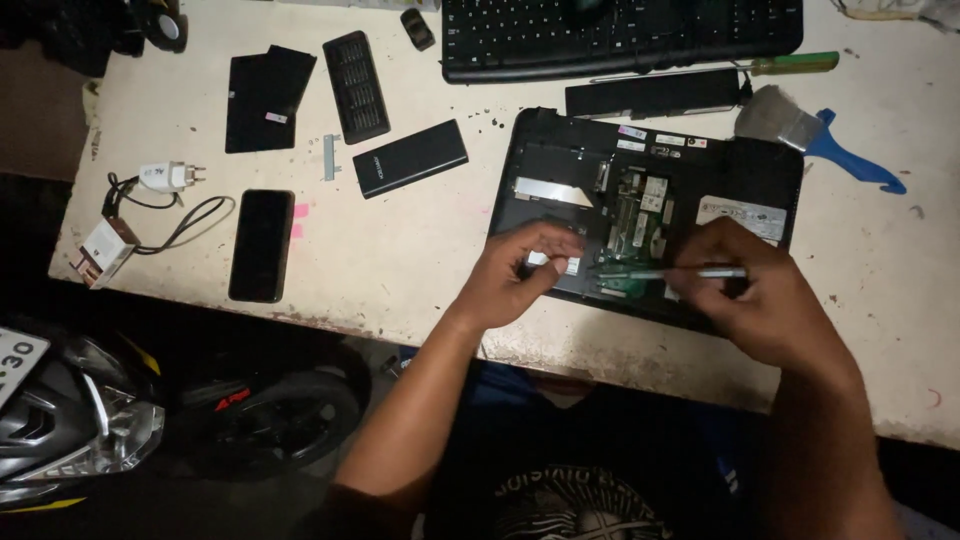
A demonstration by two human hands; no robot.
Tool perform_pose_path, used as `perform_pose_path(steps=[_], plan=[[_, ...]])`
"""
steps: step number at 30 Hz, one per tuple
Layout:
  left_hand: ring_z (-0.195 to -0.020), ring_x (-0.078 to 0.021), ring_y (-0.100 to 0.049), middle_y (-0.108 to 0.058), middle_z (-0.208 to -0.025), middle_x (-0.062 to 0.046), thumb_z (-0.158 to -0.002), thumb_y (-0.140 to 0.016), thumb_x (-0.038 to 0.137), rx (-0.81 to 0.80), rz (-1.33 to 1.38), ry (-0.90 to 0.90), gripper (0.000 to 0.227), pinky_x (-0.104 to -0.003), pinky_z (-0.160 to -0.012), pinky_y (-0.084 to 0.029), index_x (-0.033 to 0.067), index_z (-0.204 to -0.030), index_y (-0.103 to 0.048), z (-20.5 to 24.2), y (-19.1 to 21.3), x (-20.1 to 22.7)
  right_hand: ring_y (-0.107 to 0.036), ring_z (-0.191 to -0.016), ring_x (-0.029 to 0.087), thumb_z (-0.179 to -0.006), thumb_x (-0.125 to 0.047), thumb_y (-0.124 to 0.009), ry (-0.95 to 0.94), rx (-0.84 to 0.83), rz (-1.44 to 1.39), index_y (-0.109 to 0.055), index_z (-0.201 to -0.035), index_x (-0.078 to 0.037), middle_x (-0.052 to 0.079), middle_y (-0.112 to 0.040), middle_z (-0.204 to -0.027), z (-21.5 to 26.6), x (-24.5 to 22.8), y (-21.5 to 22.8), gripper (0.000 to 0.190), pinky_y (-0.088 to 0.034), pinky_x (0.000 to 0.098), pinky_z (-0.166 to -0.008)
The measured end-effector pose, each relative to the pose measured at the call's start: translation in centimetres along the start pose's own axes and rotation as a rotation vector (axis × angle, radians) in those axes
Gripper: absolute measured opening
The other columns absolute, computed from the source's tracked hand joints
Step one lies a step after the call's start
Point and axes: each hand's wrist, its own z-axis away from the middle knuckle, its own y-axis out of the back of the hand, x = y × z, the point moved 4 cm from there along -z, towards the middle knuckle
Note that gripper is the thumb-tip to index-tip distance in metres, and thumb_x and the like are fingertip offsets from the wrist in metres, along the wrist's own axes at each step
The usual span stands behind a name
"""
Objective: The person uses a screwdriver to remove screws from the back of a disassembled laptop. They then use their hands to detach and remove a hard drive from the laptop chassis, placing it on the table.
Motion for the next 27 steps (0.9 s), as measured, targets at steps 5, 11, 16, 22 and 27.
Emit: perform_pose_path(steps=[5, 11, 16, 22, 27], plan=[[-0.105, -0.0181, -0.07, -0.073, -0.119, -0.003, -0.101, -0.067, 0.013, -0.033, -0.182, -0.083, 0.022, -0.034, -0.096, -0.06, 0.015, -0.123, -0.069, 0.0, -0.6, 0.7, -0.064, -0.089, 0.017, -0.095, -0.021, -0.07, 0.189, 0.225, -0.233, -0.062, -0.098, -0.011, 0.004, -0.066, -0.095, 0.3, 4.1, -0.7, 0.013, -0.047, 0.0325, -0.079], [-0.105, -0.0167, -0.076, -0.079, -0.113, -0.002, -0.093, -0.076, 0.027, 0.077, -0.132, 0.093, 0.032, -0.035, -0.102, -0.06, 0.016, -0.123, -0.071, -0.5, -1.5, 1.3, -0.058, -0.1, 0.018, -0.09, -0.016, -0.071, 0.004, 0.318, -0.389, -0.062, -0.101, -0.011, 0.004, -0.061, -0.1, 1.0, 5.5, -2.0, 0.015, -0.045, 0.034, -0.09], [-0.104, -0.0169, -0.076, -0.079, -0.111, -0.005, -0.089, -0.08, 0.022, 0.153, -0.022, 0.137, 0.026, -0.037, -0.102, -0.061, 0.0138, -0.113, -0.076, -0.6, -2.2, 1.3, -0.061, -0.101, 0.021, -0.091, -0.023, -0.07, 0.028, 0.311, -0.419, -0.062, -0.102, -0.012, 0.006, -0.063, -0.103, 1.0, 6.4, -2.4, 0.018, -0.05, 0.0373, -0.087], [-0.091, -0.008, -0.072, -0.08, -0.099, 0.0, -0.089, -0.08, 0.021, 0.222, 0.005, 0.209, 0.012, -0.024, -0.086, -0.06, 0.0161, -0.099, -0.081, -0.7, -2.6, 0.2, -0.064, -0.101, 0.022, -0.092, -0.02, -0.069, -0.014, 0.281, -0.331, -0.063, -0.103, -0.011, 0.007, -0.066, -0.106, 0.9, 6.5, -2.5, 0.015, -0.052, 0.0375, -0.083], [-0.091, -0.0074, -0.07, -0.08, -0.098, 0.0, -0.091, -0.079, 0.018, 0.229, 0.045, 0.183, 0.01, -0.024, -0.085, -0.058, 0.0145, -0.1, -0.08, -0.9, -2.5, 0.4, -0.061, -0.092, 0.018, -0.095, -0.021, -0.068, 0.131, 0.305, -0.356, -0.063, -0.102, -0.011, 0.004, -0.063, -0.1, 1.0, 6.3, -2.5, 0.013, -0.05, 0.0324, -0.079]])
